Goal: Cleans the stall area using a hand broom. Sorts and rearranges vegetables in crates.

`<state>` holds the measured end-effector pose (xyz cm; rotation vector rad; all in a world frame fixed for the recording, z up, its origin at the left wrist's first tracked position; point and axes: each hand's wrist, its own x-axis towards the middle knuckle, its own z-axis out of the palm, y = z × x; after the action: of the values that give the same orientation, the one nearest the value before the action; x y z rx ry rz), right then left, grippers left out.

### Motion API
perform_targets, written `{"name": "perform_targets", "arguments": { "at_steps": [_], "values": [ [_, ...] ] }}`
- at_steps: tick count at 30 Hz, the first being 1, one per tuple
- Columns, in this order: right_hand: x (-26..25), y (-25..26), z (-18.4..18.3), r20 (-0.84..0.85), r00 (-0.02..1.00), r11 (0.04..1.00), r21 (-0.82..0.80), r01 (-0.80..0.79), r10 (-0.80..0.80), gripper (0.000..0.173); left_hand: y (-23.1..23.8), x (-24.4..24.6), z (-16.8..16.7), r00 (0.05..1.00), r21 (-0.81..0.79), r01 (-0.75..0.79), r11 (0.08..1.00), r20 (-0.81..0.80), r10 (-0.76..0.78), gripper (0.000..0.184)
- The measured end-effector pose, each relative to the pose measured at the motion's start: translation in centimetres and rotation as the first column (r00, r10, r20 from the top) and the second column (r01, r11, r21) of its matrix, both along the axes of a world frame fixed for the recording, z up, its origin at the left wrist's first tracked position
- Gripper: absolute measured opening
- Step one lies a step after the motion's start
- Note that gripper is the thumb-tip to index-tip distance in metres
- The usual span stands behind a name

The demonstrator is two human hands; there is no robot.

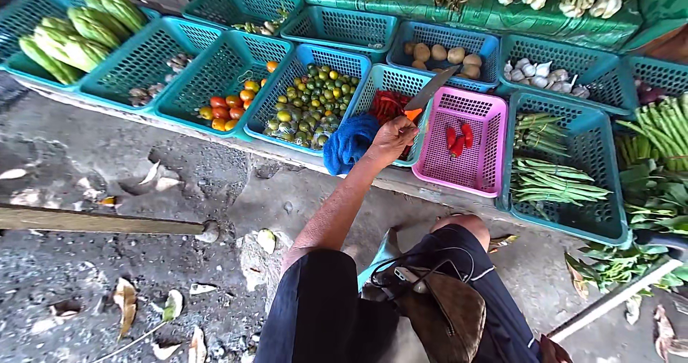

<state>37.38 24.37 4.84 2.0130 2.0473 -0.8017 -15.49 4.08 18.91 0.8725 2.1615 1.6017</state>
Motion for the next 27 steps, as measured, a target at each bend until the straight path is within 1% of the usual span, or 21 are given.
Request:
{"name": "perform_targets", "arguments": {
  "at_steps": [2,4,6,8,9,11,13,15,17,19,21,22,24,25,26,27],
  "values": [
    [0.1,0.0,-0.2,0.007,1.000,1.000,0.009,0.014,-0.014,0.045,0.0,0.2,-0.6,0.995,0.113,-0.030,0.993,0.102,0.018,0.017],
    [0.2,0.0,-0.4,-0.006,0.999,0.999,0.011,0.032,-0.032,0.045,-0.2,0.4,-1.1,0.980,0.193,-0.050,0.980,0.200,0.010,0.015],
    [0.4,0.1,-0.9,-0.028,0.997,0.997,0.027,0.066,-0.066,0.043,-0.5,0.5,-1.4,0.966,0.220,-0.060,0.974,0.259,0.001,0.015],
    [0.5,0.1,-1.2,-0.024,0.997,0.996,0.042,0.080,-0.079,0.043,-0.5,0.7,-1.6,0.960,0.228,-0.066,0.971,0.280,0.000,0.013],
    [0.4,0.2,-1.2,-0.016,0.997,0.996,0.039,0.079,-0.079,0.043,-0.5,0.8,-1.6,0.962,0.214,-0.061,0.975,0.273,0.000,0.012],
    [0.2,0.2,-1.1,-0.015,0.997,0.997,0.031,0.075,-0.075,0.044,-0.6,1.2,-1.5,0.979,0.131,0.001,0.991,0.202,-0.027,0.016],
    [0.2,0.1,-0.9,-0.019,0.998,0.997,0.021,0.068,-0.068,0.043,-0.4,1.8,-1.2,0.986,-0.008,0.121,0.993,0.115,-0.119,0.019],
    [0.4,0.1,-0.7,-0.032,0.998,0.999,0.009,0.047,-0.047,0.045,0.0,2.3,-0.9,0.972,-0.147,0.232,0.962,0.069,-0.224,0.017],
    [0.6,0.2,-0.8,-0.042,0.998,0.999,0.015,0.048,-0.048,0.044,0.4,2.5,-0.8,0.971,-0.199,0.239,0.950,0.048,-0.234,0.015],
    [1.0,0.4,-1.4,-0.039,0.998,0.998,0.032,0.059,-0.058,0.044,-0.3,1.9,-0.8,0.989,-0.166,0.150,0.975,0.017,-0.150,0.018],
    [1.4,0.3,-2.1,-0.058,0.997,0.998,0.043,0.048,-0.045,0.045,-2.5,-0.2,-0.2,0.992,-0.152,-0.016,0.988,-0.130,-0.004,0.022],
    [1.7,0.3,-2.4,-0.063,0.997,0.997,0.051,0.055,-0.051,0.044,-3.7,-1.6,0.4,0.969,-0.162,-0.123,0.979,-0.233,0.084,0.026],
    [1.8,0.5,-2.6,-0.063,0.994,0.995,0.041,0.092,-0.089,0.043,-5.6,-4.3,2.7,0.883,-0.177,-0.349,0.920,-0.390,0.260,0.040],
    [1.7,0.6,-2.4,-0.043,0.994,0.994,0.019,0.105,-0.104,0.043,-6.1,-5.1,3.9,0.846,-0.185,-0.440,0.879,-0.413,0.336,0.053],
    [1.4,0.6,-2.2,-0.018,0.993,0.994,-0.002,0.113,-0.113,0.043,-6.3,-5.4,5.0,0.823,-0.177,-0.495,0.851,-0.408,0.394,0.064],
    [1.1,0.7,-2.0,-0.003,0.993,0.993,-0.021,0.120,-0.120,0.044,-6.1,-5.1,5.7,0.805,-0.158,-0.524,0.837,-0.412,0.427,0.070]
  ]
}}
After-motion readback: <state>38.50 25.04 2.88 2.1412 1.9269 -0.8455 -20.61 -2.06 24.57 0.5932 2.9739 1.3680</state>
